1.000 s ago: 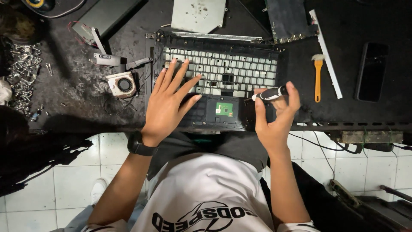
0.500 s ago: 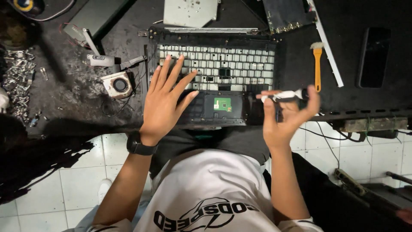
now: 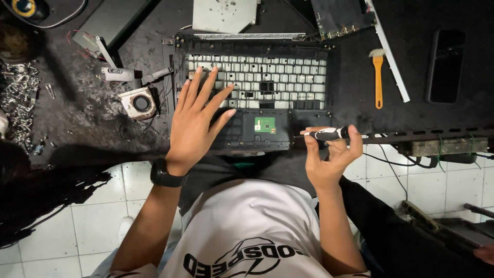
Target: Disassembling a laptop to remove and clean the keyboard unit using a screwdriver and brush.
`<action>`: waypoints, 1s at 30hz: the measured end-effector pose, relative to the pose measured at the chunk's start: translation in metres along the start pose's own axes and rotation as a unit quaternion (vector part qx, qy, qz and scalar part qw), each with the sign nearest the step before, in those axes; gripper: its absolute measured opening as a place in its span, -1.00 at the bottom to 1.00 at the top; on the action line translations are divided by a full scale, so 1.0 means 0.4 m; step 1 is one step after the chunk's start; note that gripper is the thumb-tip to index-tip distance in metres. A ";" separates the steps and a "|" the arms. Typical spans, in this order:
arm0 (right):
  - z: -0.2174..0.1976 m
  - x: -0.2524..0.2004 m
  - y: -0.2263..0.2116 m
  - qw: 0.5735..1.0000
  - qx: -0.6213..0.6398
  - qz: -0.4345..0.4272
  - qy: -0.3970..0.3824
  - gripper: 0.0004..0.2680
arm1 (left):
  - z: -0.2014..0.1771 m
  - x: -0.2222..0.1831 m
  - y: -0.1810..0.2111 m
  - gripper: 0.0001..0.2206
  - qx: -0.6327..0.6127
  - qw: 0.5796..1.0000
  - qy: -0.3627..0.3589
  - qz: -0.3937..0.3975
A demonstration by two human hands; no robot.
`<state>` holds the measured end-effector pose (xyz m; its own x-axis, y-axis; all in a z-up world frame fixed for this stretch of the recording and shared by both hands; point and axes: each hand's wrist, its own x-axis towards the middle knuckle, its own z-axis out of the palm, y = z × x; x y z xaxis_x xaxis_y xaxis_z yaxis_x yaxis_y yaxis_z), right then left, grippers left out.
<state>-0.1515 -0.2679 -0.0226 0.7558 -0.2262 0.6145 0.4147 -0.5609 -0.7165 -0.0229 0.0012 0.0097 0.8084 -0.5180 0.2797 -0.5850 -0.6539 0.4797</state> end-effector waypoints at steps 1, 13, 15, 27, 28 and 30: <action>-0.001 0.001 0.002 1.000 0.000 0.000 0.000 -0.39 | 0.000 0.002 0.000 -0.64 0.000 1.000 0.000 0.000; 0.003 0.025 -0.016 0.999 -0.008 -0.029 -0.021 -0.43 | -0.002 0.001 0.003 -0.65 -0.001 1.000 0.001 -0.004; 0.004 0.037 -0.020 0.998 -0.026 -0.052 -0.018 -0.41 | -0.004 0.002 0.005 -0.64 -0.001 1.000 -0.006 -0.009; -0.022 0.051 -0.075 0.993 0.043 0.065 -0.094 -0.44 | -0.001 0.000 0.002 -0.65 0.001 1.000 -0.008 -0.009; -0.027 0.049 -0.078 0.993 0.043 0.064 -0.093 -0.44 | -0.001 0.001 0.003 -0.65 0.002 1.000 -0.008 -0.008; -0.034 0.046 -0.084 0.995 0.034 0.057 -0.070 -0.43 | -0.001 0.001 0.003 -0.65 -0.003 1.000 -0.005 -0.010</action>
<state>-0.1582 -0.2639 0.0174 0.8612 -0.1701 0.4789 0.3513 -0.4817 -0.8029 -0.0232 0.0003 0.0107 0.8193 -0.5100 0.2620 -0.5683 -0.6614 0.4894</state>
